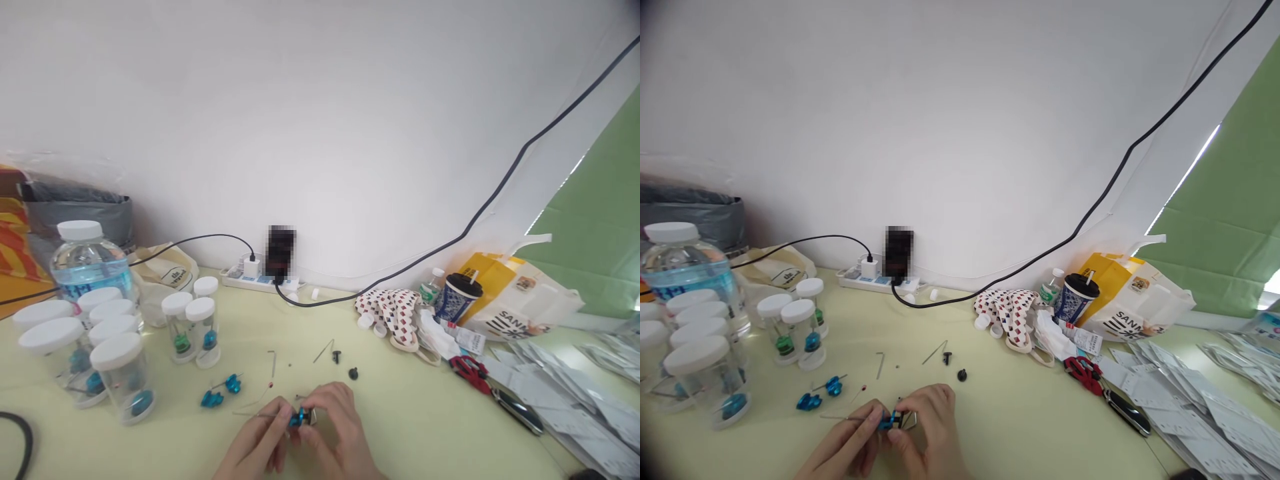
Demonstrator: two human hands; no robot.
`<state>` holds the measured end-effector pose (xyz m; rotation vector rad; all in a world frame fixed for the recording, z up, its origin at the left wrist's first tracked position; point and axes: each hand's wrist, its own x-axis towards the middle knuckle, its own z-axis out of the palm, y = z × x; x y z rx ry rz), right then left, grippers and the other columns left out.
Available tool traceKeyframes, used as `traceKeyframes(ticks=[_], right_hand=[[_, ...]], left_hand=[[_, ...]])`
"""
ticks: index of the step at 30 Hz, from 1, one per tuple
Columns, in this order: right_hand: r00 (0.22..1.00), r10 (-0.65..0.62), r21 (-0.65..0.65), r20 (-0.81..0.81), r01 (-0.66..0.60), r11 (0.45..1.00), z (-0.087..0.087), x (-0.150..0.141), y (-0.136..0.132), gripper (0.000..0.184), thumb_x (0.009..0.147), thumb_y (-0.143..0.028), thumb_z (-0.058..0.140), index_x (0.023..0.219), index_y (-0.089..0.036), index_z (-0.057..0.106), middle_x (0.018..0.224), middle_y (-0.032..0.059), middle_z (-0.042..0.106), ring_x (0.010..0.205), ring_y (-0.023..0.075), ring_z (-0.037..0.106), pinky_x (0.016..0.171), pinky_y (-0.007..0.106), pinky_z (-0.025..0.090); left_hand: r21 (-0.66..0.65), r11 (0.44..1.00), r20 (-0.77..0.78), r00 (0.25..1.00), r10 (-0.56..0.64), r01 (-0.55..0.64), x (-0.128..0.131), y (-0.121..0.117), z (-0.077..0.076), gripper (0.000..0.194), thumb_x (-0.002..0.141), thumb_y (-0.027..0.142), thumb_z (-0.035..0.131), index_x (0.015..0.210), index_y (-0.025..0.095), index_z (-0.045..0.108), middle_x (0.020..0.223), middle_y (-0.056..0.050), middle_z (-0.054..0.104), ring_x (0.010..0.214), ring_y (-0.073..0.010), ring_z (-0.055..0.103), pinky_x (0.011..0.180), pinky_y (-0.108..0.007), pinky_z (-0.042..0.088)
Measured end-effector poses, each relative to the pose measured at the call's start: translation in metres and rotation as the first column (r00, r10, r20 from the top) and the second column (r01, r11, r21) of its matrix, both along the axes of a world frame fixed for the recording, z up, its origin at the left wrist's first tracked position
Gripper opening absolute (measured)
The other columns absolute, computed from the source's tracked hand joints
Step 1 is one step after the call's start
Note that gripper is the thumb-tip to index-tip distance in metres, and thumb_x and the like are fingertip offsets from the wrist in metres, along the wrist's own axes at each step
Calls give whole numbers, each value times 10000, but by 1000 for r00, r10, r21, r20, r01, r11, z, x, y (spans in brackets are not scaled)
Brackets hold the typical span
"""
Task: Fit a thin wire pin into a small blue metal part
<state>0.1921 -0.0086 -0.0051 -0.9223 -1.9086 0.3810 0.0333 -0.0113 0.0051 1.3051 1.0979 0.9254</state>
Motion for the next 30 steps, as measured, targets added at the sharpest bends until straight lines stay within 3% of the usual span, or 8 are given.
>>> traceKeyframes(ticks=[19,25,30], right_hand=[[1000,-13,37,21,12,999,6,-1,1,155,900,-296,443,932,-208,566,804,35,595,780,182,562,737,341,416],[1000,-4,41,3,4,999,5,0,2,178,905,-304,426,909,-206,575,781,39,598,770,183,562,727,340,420],[1000,4,-16,-23,-5,1000,3,-1,1,187,836,-353,539,954,-211,569,833,51,590,812,203,552,750,360,423]], left_hand=[[25,999,-33,999,-22,23,-1,1,2,465,829,554,402,513,213,401,539,41,401,549,-140,400,543,-232,325],[7,999,-18,999,-42,42,-2,1,1,459,794,593,434,546,209,458,511,50,413,521,-135,395,538,-228,334],[-27,997,20,997,73,-73,0,0,-6,476,769,609,461,517,205,462,492,54,412,521,-138,415,540,-232,338]])
